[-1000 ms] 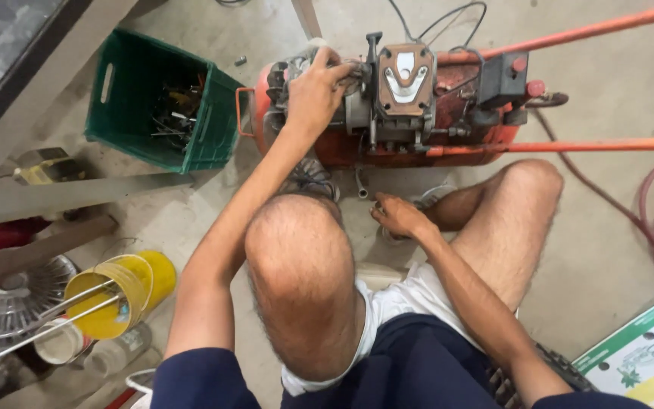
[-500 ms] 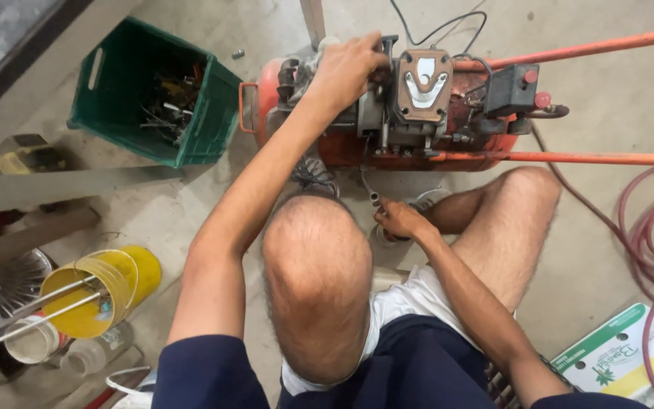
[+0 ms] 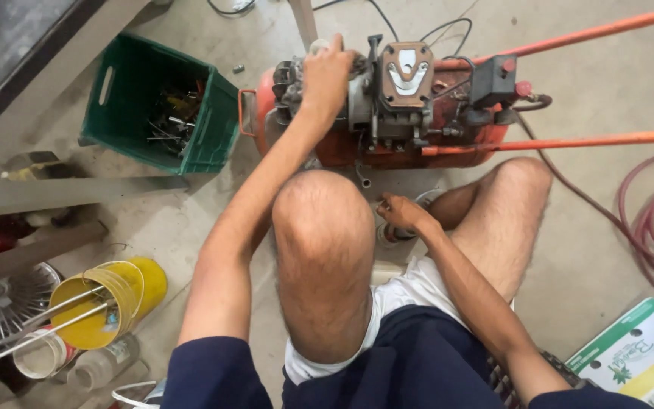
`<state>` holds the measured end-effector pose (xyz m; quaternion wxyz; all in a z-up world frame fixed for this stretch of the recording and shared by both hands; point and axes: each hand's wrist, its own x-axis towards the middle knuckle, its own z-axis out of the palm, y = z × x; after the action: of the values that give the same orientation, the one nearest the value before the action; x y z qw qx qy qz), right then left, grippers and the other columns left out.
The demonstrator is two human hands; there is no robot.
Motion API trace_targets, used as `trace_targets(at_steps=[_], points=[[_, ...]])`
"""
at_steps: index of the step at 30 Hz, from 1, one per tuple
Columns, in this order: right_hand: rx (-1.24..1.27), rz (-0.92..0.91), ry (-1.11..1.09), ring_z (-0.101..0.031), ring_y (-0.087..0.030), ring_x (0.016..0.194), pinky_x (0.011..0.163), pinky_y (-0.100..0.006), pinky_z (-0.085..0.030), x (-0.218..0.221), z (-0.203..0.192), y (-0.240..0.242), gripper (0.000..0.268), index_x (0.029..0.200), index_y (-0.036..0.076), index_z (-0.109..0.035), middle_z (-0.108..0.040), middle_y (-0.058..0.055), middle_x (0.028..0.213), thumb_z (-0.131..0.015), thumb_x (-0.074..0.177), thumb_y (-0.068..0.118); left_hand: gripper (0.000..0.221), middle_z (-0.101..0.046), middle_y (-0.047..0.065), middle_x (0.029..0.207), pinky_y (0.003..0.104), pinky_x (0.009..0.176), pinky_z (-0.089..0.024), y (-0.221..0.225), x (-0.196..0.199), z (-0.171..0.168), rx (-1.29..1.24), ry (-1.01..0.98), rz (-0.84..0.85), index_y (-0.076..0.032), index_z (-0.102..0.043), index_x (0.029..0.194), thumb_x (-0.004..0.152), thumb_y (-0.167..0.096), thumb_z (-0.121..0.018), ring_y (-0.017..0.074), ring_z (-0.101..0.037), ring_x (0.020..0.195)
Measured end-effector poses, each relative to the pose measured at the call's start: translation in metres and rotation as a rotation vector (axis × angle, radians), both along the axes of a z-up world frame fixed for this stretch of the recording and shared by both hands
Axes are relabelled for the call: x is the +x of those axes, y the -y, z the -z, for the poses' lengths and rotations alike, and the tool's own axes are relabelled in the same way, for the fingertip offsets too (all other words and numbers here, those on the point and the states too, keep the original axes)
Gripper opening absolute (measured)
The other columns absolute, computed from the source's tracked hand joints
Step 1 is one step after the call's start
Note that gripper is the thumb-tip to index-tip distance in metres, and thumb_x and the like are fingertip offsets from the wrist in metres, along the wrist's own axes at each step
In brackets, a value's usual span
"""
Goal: Repairing and maintaining an air compressor by tightening bolts, cleaning components, and assembling parts.
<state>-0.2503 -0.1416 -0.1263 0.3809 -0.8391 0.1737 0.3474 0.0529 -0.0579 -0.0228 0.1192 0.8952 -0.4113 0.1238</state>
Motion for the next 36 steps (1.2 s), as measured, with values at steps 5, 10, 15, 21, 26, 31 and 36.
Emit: trace_targets(at_steps=[5,10,15,21,26,31,36], points=[[-0.015,0.032,0.009,-0.070,-0.033,0.110,0.096,-0.043,-0.055,-0.004,-0.016,0.004,0.050,0.140,0.008,-0.056,-0.073,-0.011,0.124,-0.053,0.096,0.033,0.014,-0.063,0.007,0.090,0.042,0.061,-0.054,-0.019,0.008,-0.022,0.015,-0.009,0.131,-0.018,-0.079,0.073,0.070,-0.004,-0.075,0.0302,-0.065,0.067],[0.036,0.040,0.046,-0.067,-0.043,0.121,0.098,-0.056,-0.053,0.003,-0.053,0.004,0.046,0.137,-0.002,-0.059,-0.070,-0.026,0.128,-0.054,0.102,0.028,0.012,-0.064,-0.005,0.096,0.041,0.065,-0.058,-0.054,-0.002,-0.026,0.232,0.023,0.456,-0.031,-0.078,0.089,0.087,-0.022,-0.071,0.0265,-0.073,0.073],[0.051,0.013,0.084,-0.065,-0.047,0.120,0.096,-0.058,-0.052,0.010,-0.048,0.001,0.047,0.135,-0.004,-0.058,-0.069,-0.030,0.126,-0.055,0.101,0.028,0.022,-0.062,-0.003,0.108,0.032,0.073,-0.048,-0.083,-0.028,-0.028,0.193,0.286,0.614,-0.031,-0.077,0.105,0.088,-0.021,-0.069,0.0181,-0.065,0.086],[0.044,-0.014,0.123,-0.067,-0.047,0.116,0.095,-0.058,-0.053,0.015,-0.021,-0.001,0.049,0.134,-0.003,-0.058,-0.071,-0.029,0.123,-0.056,0.101,0.033,0.015,-0.055,-0.003,0.105,0.026,0.068,-0.048,-0.060,-0.028,-0.004,-0.001,0.360,0.567,-0.023,-0.069,0.109,0.099,-0.021,-0.058,0.0141,-0.063,0.078],[0.047,0.006,0.134,-0.067,-0.046,0.115,0.094,-0.057,-0.054,0.016,-0.026,0.006,0.045,0.130,0.000,-0.061,-0.072,-0.027,0.120,-0.056,0.100,0.033,0.013,-0.059,-0.001,0.105,0.029,0.068,-0.050,-0.062,-0.028,-0.012,0.012,0.271,0.624,-0.022,-0.072,0.104,0.097,-0.021,-0.061,0.0178,-0.065,0.077],[0.024,0.023,0.115,-0.062,-0.047,0.124,0.101,-0.058,-0.050,0.011,-0.015,0.015,0.057,0.143,-0.003,-0.052,-0.065,-0.031,0.133,-0.053,0.102,0.035,0.023,-0.058,-0.001,0.105,0.037,0.080,-0.055,-0.079,-0.009,0.010,0.361,-0.143,0.597,-0.021,-0.074,0.093,0.071,-0.018,-0.080,0.0254,-0.069,0.086],[0.015,0.008,0.121,-0.060,-0.047,0.127,0.103,-0.059,-0.049,0.006,-0.018,0.018,0.061,0.147,-0.004,-0.049,-0.062,-0.031,0.137,-0.052,0.102,0.036,0.009,-0.059,0.008,0.098,0.049,0.075,-0.055,-0.086,-0.032,-0.092,0.180,-0.351,0.420,-0.017,-0.073,0.095,0.088,-0.021,-0.074,0.0398,-0.070,0.080]])
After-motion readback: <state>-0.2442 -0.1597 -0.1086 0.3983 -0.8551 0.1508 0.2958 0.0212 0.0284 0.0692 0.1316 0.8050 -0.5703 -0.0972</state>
